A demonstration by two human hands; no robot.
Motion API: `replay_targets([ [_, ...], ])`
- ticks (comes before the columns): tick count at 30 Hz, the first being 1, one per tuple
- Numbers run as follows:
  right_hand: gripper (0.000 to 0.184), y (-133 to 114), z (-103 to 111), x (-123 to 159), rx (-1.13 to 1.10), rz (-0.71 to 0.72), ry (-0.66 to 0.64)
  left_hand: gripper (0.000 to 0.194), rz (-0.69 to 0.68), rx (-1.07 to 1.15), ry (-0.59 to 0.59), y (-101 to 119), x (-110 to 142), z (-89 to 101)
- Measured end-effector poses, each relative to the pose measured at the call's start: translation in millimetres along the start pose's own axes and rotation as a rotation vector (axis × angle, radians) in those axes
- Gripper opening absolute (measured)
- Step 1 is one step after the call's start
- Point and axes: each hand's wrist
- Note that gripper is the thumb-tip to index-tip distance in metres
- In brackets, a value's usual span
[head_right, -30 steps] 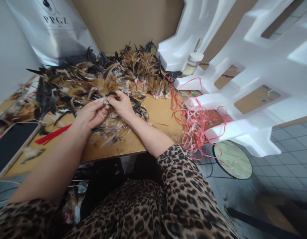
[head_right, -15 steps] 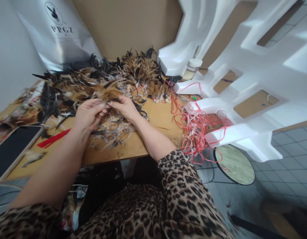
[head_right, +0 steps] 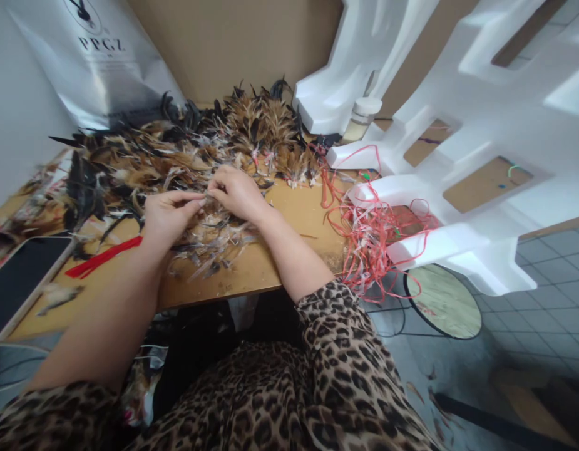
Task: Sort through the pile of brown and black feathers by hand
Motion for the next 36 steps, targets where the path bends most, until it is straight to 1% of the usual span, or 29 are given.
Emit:
replay_targets([
  [2, 0.016, -14.9, -3.0, 5.6, 0.157, 0.073, 0.021, 0.020, 0.062, 0.092, 0.058, -4.2, -3.1, -0.9],
  [4, 0.017, -24.4, -7.6, 10.5, 0.210, 0.114, 0.037, 0.020, 0.109, 0.189, 0.122, -7.5, -6.7, -1.5],
  [6, 0.018, -27.2, -13.9, 13.3, 0.181, 0.124, 0.053, 0.018, 0.147, 0.274, 0.178, -10.0, -9.8, -2.2],
  [9, 0.018, -21.8, -26.3, 13.0, 0.003, 0.094, 0.088, 0.018, 0.196, 0.343, 0.208, -12.0, -11.3, -4.1],
  [13, 0.017, -7.6, -42.6, 8.3, -0.332, -0.039, 0.159, 0.019, 0.187, 0.309, 0.148, -10.9, -6.7, -7.4],
  [16, 0.018, 1.2, -46.2, 5.3, -0.424, -0.091, 0.146, 0.020, 0.162, 0.222, 0.125, -9.9, -3.2, -8.5],
  [19, 0.016, 5.4, -42.8, 3.9, -0.412, -0.129, 0.146, 0.022, 0.145, 0.116, 0.120, -10.3, -1.9, -8.5],
  [22, 0.014, 6.2, -39.0, 3.9, -0.395, -0.166, 0.148, 0.022, 0.099, 0.043, 0.097, -11.4, -1.2, -8.2],
  [26, 0.012, 7.1, -38.2, 5.0, -0.352, -0.224, 0.111, 0.020, 0.036, -0.020, 0.063, -13.6, 0.6, -8.6],
  [27, 0.011, 7.9, -38.1, 5.3, -0.325, -0.244, 0.103, 0.020, 0.041, -0.023, 0.050, -14.2, 0.8, -8.8],
  [29, 0.010, 10.2, -37.4, 5.5, -0.259, -0.268, 0.087, 0.019, 0.096, 0.016, -0.001, -14.6, 0.8, -8.9],
  [31, 0.008, 12.8, -35.2, 5.6, -0.205, -0.261, 0.063, 0.018, 0.184, 0.096, -0.075, -13.3, 0.0, -8.2],
  [33, 0.008, 14.9, -32.3, 5.6, -0.185, -0.238, 0.021, 0.016, 0.244, 0.148, -0.133, -10.0, -1.1, -6.4],
  [36, 0.009, 16.8, -29.3, 5.7, -0.195, -0.206, -0.037, 0.013, 0.236, 0.122, -0.160, -4.0, -2.3, -2.1],
])
Point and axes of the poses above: each hand's wrist, its own x-axis away from the middle knuckle, its own z-axis out of the back of the hand, y = z × x, and after that the axes turned 7 degrees about -z, right-handed
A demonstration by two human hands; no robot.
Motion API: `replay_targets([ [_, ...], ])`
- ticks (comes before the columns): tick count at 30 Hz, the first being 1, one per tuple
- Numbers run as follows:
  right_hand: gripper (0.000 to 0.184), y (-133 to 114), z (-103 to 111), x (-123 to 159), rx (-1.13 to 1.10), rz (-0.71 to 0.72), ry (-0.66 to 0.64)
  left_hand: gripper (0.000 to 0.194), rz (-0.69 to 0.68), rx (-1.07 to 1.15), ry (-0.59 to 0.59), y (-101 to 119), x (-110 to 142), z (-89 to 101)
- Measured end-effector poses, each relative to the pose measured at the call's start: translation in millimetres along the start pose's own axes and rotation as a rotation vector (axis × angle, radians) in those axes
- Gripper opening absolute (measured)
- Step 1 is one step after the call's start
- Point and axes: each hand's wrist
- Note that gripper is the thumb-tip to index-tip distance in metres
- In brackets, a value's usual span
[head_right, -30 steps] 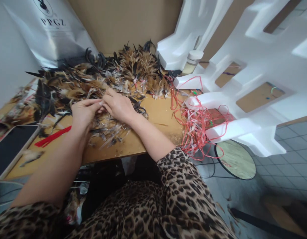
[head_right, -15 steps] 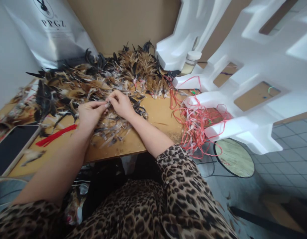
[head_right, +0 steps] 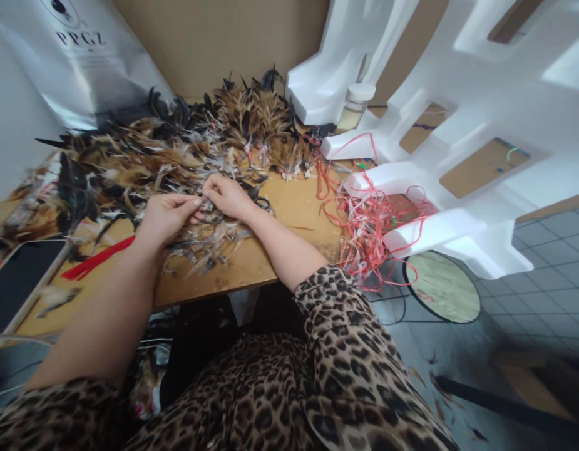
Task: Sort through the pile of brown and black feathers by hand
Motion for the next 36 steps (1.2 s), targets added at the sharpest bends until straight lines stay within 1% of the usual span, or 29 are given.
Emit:
replay_targets([
  [3, 0.010, 2.0, -0.6, -0.3, -0.022, 0.024, -0.029, 0.009, -0.037, -0.055, -0.041, 3.2, 0.6, 4.2],
  [6, 0.009, 5.2, -3.2, -1.1, -0.051, 0.051, -0.047, 0.012, -0.064, -0.091, -0.076, 2.3, -0.7, 7.8],
  [11, 0.009, 9.6, -5.4, -2.9, -0.131, 0.035, -0.066, 0.017, -0.047, -0.047, -0.091, 1.3, -4.2, 11.6],
  [14, 0.009, 11.0, -5.8, -3.8, -0.188, 0.022, -0.088, 0.018, -0.068, -0.066, -0.042, 1.5, -4.2, 11.0],
  [18, 0.008, 10.7, -6.5, -3.7, -0.193, 0.012, -0.086, 0.017, -0.142, -0.122, 0.056, -0.4, -2.5, 7.7],
  [21, 0.008, 8.7, -7.1, -3.0, -0.208, 0.008, -0.098, 0.018, -0.171, -0.151, 0.095, -1.3, -2.1, 6.7],
  [23, 0.008, 7.3, -7.3, -2.6, -0.230, 0.005, -0.109, 0.021, -0.144, -0.112, 0.098, -1.4, -2.7, 6.4],
  [26, 0.009, 5.9, -6.9, -2.2, -0.241, 0.006, -0.116, 0.024, -0.054, 0.069, 0.095, -2.3, -4.3, 4.3],
  [28, 0.009, 5.4, -6.3, -1.9, -0.226, 0.003, -0.113, 0.022, 0.023, 0.196, 0.097, -3.5, -5.4, 1.8],
  [31, 0.008, 5.2, -5.6, -1.3, -0.207, -0.003, -0.099, 0.019, 0.117, 0.318, 0.085, -5.0, -6.3, -1.8],
  [33, 0.008, 5.4, -5.7, -0.9, -0.202, -0.006, -0.098, 0.019, 0.146, 0.352, 0.074, -5.9, -6.3, -3.5],
  [36, 0.007, 5.5, -6.7, -0.3, -0.191, -0.029, -0.118, 0.017, 0.161, 0.304, 0.063, -7.9, -6.2, -5.3],
])
Point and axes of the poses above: each hand's wrist, its own x-axis away from the middle knuckle, its own z-axis out of the back of the hand, y = z × x, and after that the axes turned 7 degrees about -z, right-handed
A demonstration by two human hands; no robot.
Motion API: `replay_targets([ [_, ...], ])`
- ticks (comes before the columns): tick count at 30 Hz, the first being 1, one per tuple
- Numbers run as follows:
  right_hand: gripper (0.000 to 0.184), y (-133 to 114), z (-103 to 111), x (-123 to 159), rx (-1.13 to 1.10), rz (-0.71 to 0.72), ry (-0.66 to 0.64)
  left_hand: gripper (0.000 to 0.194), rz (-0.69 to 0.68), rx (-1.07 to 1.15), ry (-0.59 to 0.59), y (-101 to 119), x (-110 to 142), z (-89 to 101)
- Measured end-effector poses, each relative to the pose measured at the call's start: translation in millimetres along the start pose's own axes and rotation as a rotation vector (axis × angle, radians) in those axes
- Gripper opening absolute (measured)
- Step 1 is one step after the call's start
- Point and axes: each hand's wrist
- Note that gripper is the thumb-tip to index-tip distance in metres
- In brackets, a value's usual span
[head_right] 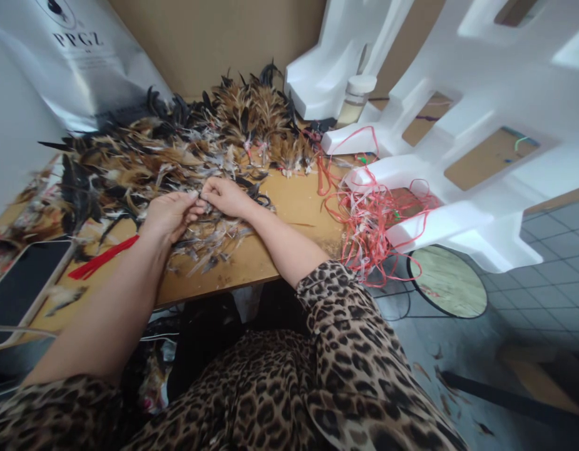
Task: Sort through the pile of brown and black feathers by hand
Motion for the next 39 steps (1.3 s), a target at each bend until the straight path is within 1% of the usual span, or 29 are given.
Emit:
replay_targets([
  [3, 0.007, -1.0, -0.9, 0.1, -0.004, -0.026, -0.004, 0.015, -0.005, -0.075, -0.010, -2.7, -0.9, -0.5],
  [5, 0.007, -2.6, -1.1, -0.1, -0.051, -0.061, -0.018, 0.017, -0.011, -0.086, -0.008, -3.7, -1.5, -0.6],
  [9, 0.009, -6.8, 0.2, -0.3, -0.206, -0.193, -0.083, 0.021, -0.009, -0.003, 0.014, -3.7, -2.2, 1.3],
  [13, 0.010, -9.9, 2.5, 0.3, -0.304, -0.278, -0.112, 0.016, 0.028, 0.095, -0.031, -2.5, -2.0, 6.3],
  [17, 0.012, -10.0, 3.4, 0.3, -0.286, -0.288, -0.107, 0.011, 0.067, 0.089, -0.072, -1.1, -1.5, 9.4],
  [24, 0.013, -12.9, 3.2, 2.0, -0.234, -0.263, -0.065, 0.020, 0.067, 0.032, -0.098, -2.7, -1.2, 9.3],
  [28, 0.009, -12.6, 1.6, 2.8, -0.238, -0.242, -0.073, 0.026, 0.032, -0.013, -0.121, -6.2, -1.7, 9.2],
  [32, 0.007, -12.4, -0.4, 2.6, -0.274, -0.239, -0.048, 0.025, -0.045, -0.092, -0.126, -9.6, -3.4, 9.9],
  [35, 0.007, -16.1, -0.6, 3.3, -0.309, -0.289, -0.058, 0.022, -0.073, -0.113, -0.127, -11.0, -5.1, 11.7],
  [39, 0.017, -20.3, 0.9, 3.6, -0.384, -0.402, -0.040, 0.019, -0.095, -0.097, -0.128, -10.1, -6.1, 14.5],
])
Point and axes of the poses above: each hand's wrist, its own x-axis away from the middle knuckle, its own z-axis out of the back of the hand, y = z × x, and after that the axes turned 7 degrees about -z, right-handed
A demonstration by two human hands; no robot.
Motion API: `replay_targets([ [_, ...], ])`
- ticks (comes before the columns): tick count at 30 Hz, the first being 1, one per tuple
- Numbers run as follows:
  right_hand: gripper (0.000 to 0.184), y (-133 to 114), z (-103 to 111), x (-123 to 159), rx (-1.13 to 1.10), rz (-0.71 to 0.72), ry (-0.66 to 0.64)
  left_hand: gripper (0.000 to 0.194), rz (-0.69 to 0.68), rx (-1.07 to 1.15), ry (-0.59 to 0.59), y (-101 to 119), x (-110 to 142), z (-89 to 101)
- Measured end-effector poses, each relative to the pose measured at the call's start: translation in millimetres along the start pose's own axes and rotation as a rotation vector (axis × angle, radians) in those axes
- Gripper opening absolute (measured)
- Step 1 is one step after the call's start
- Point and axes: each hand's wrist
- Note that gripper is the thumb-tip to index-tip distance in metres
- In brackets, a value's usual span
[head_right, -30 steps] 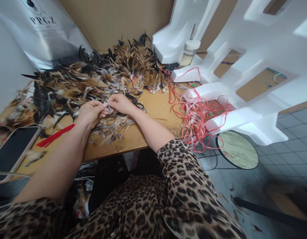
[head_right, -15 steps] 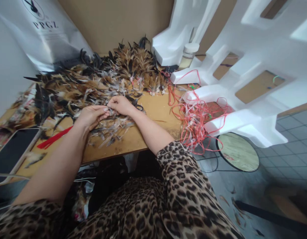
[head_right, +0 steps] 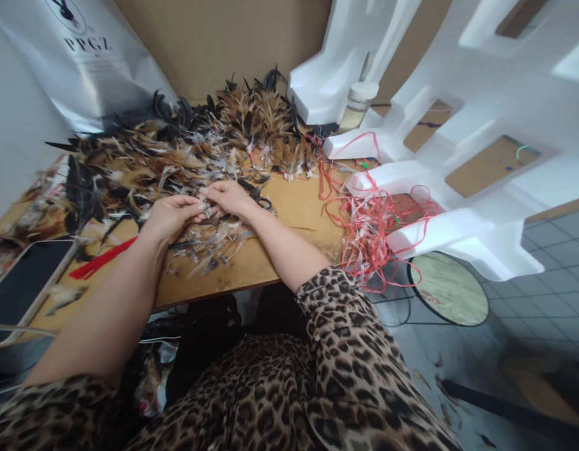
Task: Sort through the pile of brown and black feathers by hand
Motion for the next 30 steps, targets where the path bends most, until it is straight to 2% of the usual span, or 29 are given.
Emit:
replay_targets([
  [4, 0.014, -0.6, 3.8, -1.3, -0.096, -0.062, -0.036, 0.021, 0.003, 0.027, -0.013, 2.6, 0.5, 1.0],
  [9, 0.015, 0.3, 7.5, -2.3, -0.047, -0.029, -0.084, 0.023, -0.027, 0.033, -0.047, 3.4, 1.2, 2.1],
  [14, 0.006, 3.2, 4.8, -2.9, 0.001, 0.031, -0.046, 0.022, -0.007, 0.031, -0.066, 3.9, 2.4, 2.7],
  [21, 0.011, 4.6, 0.9, -2.8, -0.030, 0.014, -0.022, 0.018, 0.085, 0.136, -0.071, 8.4, 2.5, 3.5],
  [30, 0.019, 9.7, 8.7, -7.6, 0.052, 0.169, -0.196, 0.015, 0.224, 0.284, -0.030, 9.7, 0.0, 8.9],
])
Point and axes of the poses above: each hand's wrist, its own x-axis away from the middle knuckle, its own z-axis out of the back of the hand, y = z × x, and after that the axes turned 7 degrees about -z, right-handed
